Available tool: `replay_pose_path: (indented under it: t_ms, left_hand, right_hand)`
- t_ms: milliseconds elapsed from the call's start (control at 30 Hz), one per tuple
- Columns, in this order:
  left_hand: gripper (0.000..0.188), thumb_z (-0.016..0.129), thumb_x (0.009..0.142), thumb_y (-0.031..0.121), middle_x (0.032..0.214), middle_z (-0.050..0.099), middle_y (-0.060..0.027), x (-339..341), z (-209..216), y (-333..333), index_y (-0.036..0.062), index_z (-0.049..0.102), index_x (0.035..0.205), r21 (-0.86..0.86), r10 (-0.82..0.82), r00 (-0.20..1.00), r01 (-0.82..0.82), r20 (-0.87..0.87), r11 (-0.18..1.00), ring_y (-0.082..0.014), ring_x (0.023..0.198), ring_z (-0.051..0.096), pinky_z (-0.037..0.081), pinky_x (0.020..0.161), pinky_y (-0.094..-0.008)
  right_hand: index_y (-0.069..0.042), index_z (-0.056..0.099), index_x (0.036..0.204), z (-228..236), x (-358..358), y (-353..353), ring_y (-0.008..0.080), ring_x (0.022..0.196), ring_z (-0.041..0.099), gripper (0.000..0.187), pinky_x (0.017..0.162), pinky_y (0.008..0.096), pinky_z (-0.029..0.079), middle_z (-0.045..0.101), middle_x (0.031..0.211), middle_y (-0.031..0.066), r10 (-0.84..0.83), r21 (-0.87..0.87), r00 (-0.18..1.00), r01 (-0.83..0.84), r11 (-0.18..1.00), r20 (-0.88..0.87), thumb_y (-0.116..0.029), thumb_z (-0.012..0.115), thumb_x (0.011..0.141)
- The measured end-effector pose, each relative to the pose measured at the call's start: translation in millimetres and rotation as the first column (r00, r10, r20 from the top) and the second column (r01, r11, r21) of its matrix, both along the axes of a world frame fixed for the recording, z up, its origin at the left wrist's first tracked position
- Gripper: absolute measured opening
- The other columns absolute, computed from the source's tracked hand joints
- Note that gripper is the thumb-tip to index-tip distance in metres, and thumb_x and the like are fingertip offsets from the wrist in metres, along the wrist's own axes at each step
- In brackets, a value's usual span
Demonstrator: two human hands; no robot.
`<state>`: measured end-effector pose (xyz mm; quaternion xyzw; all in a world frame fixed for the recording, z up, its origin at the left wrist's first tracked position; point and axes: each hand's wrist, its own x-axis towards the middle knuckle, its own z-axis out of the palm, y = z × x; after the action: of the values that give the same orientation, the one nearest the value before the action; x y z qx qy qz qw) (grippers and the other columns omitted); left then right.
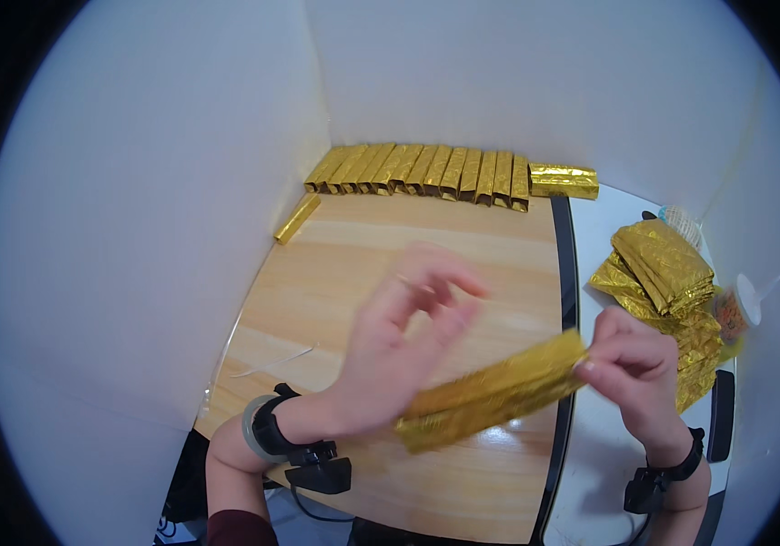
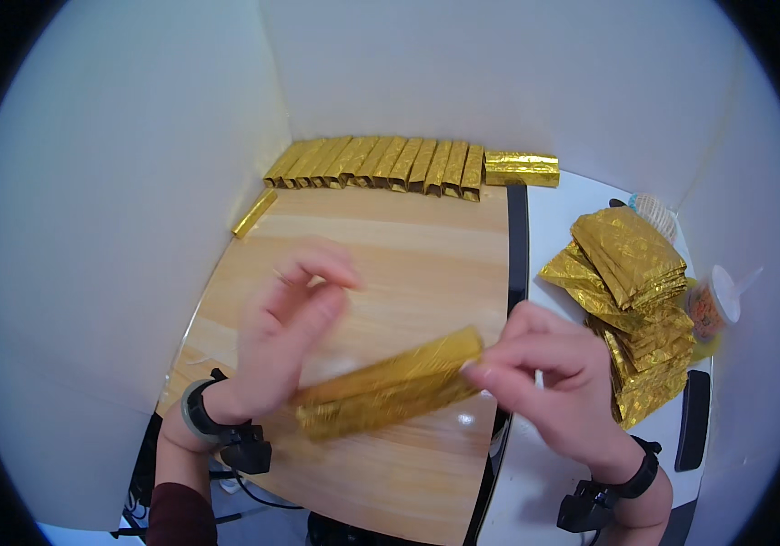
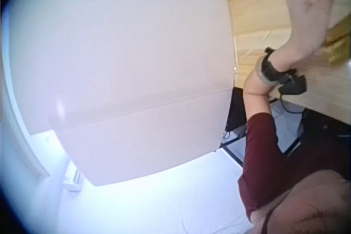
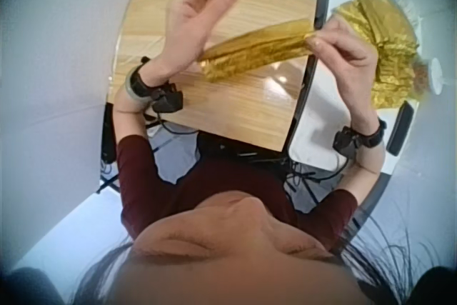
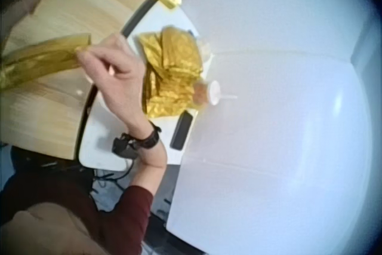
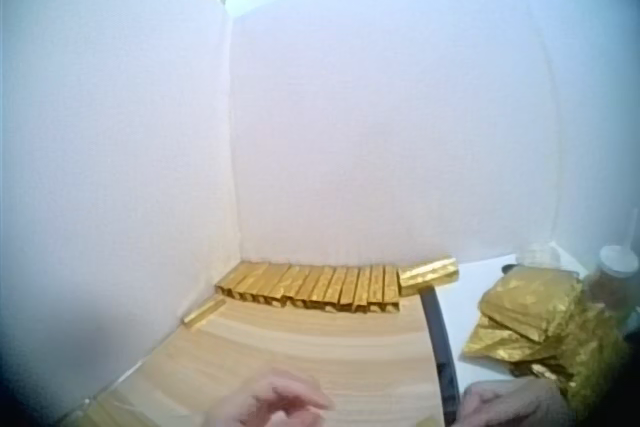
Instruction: Folding and preparing gold foil packaging sheets on a wooden workstation.
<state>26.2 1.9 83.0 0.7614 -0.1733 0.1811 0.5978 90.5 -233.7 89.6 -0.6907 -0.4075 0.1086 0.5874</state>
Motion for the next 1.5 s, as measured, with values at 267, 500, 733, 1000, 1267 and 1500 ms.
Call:
replay_pose_path:
  t_ms: [267, 500, 733, 1000, 1267, 1500]
  left_hand:
    - [0.02, 0.055, 0.09, 0.02, 0.097, 0.05, -0.0065, -1, -12, 4, 0.0053, 0.05, 0.104, -0.518, 0.212, 0.959, -0.087, 0.188, 0.851, -0.0103, 0.081, 0.045, 0.036, 0.071, -0.0232]
    - [0.031, 0.068, 0.083, 0.0, 0.102, 0.056, -0.0012, -7, -12, -13, 0.0018, 0.056, 0.111, -0.399, 0.257, 0.96, -0.195, 0.107, 0.896, -0.0052, 0.079, 0.044, 0.038, 0.072, -0.02]
    - [0.02, 0.065, 0.092, 0.007, 0.084, 0.064, -0.0005, -7, -4, -7, 0.0, 0.061, 0.11, -0.608, 0.113, 0.991, -0.134, -0.073, 0.783, -0.0023, 0.061, 0.048, 0.038, 0.051, -0.0166]
    - [0.013, 0.064, 0.092, 0.006, 0.079, 0.064, -0.002, -7, 16, 13, -0.0007, 0.065, 0.103, -0.517, 0.039, 0.994, -0.085, -0.099, 0.852, -0.0038, 0.054, 0.052, 0.041, 0.048, -0.0187]
    - [0.014, 0.07, 0.085, 0.003, 0.09, 0.069, -0.0101, -12, 18, 5, -0.0029, 0.067, 0.098, -0.007, -0.356, 0.847, 0.385, -0.394, 0.923, -0.0133, 0.066, 0.067, 0.053, 0.057, -0.0231]
    - [0.02, 0.07, 0.086, 0.002, 0.093, 0.069, -0.0096, -10, 22, 1, -0.0023, 0.065, 0.105, 0.043, -0.421, 0.792, 0.487, -0.442, 0.872, -0.0133, 0.077, 0.068, 0.054, 0.065, -0.0233]
  right_hand:
    - [0.001, 0.064, 0.08, -10, 11, -3, 0.0069, 0.072, 0.038, 0.007, 0.063, 0.0217, 0.028, 0.045, 0.077, -0.0016, -0.339, 0.325, 0.938, 0.345, 0.881, -0.076, -0.003, 0.064, 0.087]
    - [0.0, 0.063, 0.079, -14, 11, -3, 0.0085, 0.076, 0.038, 0.007, 0.068, 0.023, 0.029, 0.043, 0.079, -0.0017, -0.395, 0.365, 0.917, 0.389, 0.846, -0.062, -0.003, 0.064, 0.086]
    - [0.0, 0.064, 0.079, -19, 11, -1, 0.0089, 0.076, 0.04, 0.005, 0.066, 0.0227, 0.03, 0.046, 0.08, -0.0004, -0.355, 0.346, 0.934, 0.32, 0.882, 0.043, -0.001, 0.064, 0.084]
    - [-0.001, 0.062, 0.081, -18, 30, -11, 0.0058, 0.064, 0.039, 0.024, 0.056, 0.0207, 0.028, 0.049, 0.084, 0.0024, -0.444, 0.473, 0.894, 0.419, 0.775, -0.066, -0.012, 0.047, 0.096]
    - [-0.002, 0.059, 0.115, 13, -5, 6, 0.01, 0.074, 0.062, 0.036, 0.064, 0.0222, 0.05, 0.059, 0.11, 0.0093, 0.183, -0.014, 0.981, -0.183, 0.983, 0.064, 0.002, 0.071, 0.081]
    - [-0.002, 0.057, 0.115, 1, -4, 5, 0.0116, 0.079, 0.065, 0.035, 0.069, 0.0245, 0.054, 0.059, 0.107, 0.0088, 0.262, -0.016, 0.963, -0.263, 0.965, -0.057, 0.0, 0.071, 0.083]
